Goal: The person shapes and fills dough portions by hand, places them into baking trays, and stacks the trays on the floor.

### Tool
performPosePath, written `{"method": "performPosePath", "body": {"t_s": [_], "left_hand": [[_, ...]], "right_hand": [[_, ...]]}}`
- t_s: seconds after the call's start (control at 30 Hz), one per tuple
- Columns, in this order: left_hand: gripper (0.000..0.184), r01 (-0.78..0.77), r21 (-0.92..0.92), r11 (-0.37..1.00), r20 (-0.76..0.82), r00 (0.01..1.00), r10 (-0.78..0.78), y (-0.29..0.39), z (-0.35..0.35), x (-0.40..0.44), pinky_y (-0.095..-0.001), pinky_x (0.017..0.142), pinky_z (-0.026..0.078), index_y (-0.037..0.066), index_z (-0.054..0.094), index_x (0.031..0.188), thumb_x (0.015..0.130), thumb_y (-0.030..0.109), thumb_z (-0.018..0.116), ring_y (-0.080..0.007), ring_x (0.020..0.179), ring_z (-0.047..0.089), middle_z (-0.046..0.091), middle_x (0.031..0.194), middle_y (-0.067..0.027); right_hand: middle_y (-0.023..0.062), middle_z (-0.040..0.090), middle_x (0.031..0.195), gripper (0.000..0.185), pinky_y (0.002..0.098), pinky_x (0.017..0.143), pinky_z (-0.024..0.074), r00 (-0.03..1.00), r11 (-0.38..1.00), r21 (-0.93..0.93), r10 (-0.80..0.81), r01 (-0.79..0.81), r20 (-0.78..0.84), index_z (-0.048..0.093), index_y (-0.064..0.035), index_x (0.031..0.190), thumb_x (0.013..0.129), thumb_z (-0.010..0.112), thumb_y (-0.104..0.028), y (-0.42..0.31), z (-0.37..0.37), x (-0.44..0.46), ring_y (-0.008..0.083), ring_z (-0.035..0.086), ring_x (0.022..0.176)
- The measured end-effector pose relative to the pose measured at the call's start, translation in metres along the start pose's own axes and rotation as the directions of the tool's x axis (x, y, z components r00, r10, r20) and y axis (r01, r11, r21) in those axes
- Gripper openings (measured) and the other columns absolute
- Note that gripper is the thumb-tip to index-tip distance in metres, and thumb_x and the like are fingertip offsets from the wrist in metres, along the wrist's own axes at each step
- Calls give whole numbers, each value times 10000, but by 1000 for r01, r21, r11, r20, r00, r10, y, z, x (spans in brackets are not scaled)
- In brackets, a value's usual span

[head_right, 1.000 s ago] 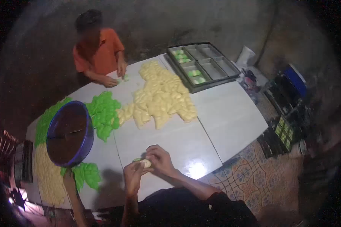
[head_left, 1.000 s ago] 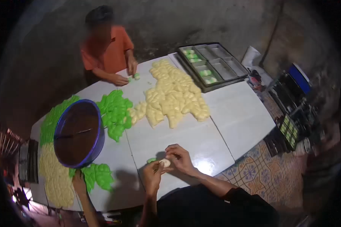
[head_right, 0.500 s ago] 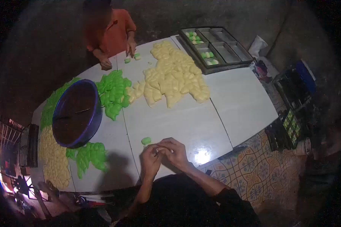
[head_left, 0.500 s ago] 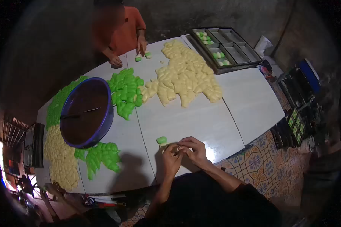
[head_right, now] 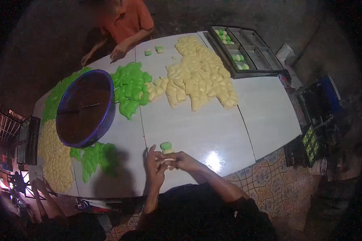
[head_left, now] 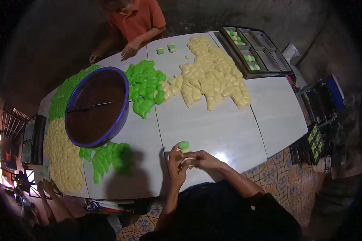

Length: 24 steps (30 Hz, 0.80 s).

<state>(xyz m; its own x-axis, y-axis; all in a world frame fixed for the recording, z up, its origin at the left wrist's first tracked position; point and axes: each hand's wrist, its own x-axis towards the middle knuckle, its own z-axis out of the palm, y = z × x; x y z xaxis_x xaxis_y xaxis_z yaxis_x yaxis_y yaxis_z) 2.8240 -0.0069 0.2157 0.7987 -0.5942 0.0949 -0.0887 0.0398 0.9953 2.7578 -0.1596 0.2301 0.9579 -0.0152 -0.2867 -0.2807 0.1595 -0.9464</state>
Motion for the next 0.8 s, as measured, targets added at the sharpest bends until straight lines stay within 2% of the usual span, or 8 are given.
{"method": "performPosePath", "body": {"t_s": [0.13,0.2,0.3,0.4,0.53,0.6,0.7,0.8], "left_hand": [[828,-130,68,989,-207,968,142,30,1,16,-432,989,395,97,161,1450,780,-34,630,-265,1153,449,307,1347,-128],[690,38,30,999,-405,914,-23,20,-1,22,-417,970,380,115,254,1413,828,-31,588,-254,1123,455,300,1380,-129],[536,303,-305,903,-354,844,-403,-13,-8,15,-378,921,412,98,349,1359,890,216,580,-213,1062,492,437,1190,-106],[592,405,-493,770,-290,758,-585,-8,9,3,-447,911,433,93,326,1382,891,309,579,-236,1062,497,428,1199,-115],[594,276,-585,763,-343,768,-541,-18,38,0,-430,889,445,91,301,1410,940,385,513,-213,1076,491,480,1160,-124],[611,196,-582,789,-287,859,-425,-55,31,-7,-429,924,424,115,269,1429,953,436,478,-213,1092,486,502,1169,-102],[570,211,-694,689,-330,757,-564,-119,15,-4,-413,933,440,97,335,1391,956,451,435,-256,1091,514,517,1218,-126],[528,24,-594,804,-492,779,-388,-84,38,3,-421,932,453,89,392,1346,947,432,438,-300,1062,534,529,1202,-155]], "right_hand": [[142,664,1066,361,265,821,475,996,973,-220,-76,65,-41,624,-29,1169,808,614,-47,-22,-5,39,154,615,945],[149,657,1075,320,284,814,491,945,975,-173,-185,141,-271,652,-23,1111,794,613,-31,-16,-10,68,170,629,944],[178,643,1061,335,338,880,492,990,987,-75,-141,139,-19,622,33,1096,764,580,30,26,-48,101,279,619,1010],[206,632,1064,345,352,916,477,872,889,-277,-430,364,-233,609,44,1096,762,526,59,30,-54,106,326,590,1064],[218,622,1051,303,417,927,449,912,612,-682,-339,401,232,620,21,1066,788,506,-14,25,-55,106,372,562,1048],[216,613,1075,272,435,946,429,900,688,-581,-344,436,268,625,19,1048,811,556,-95,39,-56,102,386,542,1068],[209,558,1195,361,442,992,382,708,379,-673,-635,635,309,585,-16,1126,840,574,-237,64,-59,100,377,488,1156],[202,509,1264,391,426,1002,383,716,169,-786,-556,595,422,548,-52,1168,866,543,-300,65,-56,87,342,477,1181]]}}
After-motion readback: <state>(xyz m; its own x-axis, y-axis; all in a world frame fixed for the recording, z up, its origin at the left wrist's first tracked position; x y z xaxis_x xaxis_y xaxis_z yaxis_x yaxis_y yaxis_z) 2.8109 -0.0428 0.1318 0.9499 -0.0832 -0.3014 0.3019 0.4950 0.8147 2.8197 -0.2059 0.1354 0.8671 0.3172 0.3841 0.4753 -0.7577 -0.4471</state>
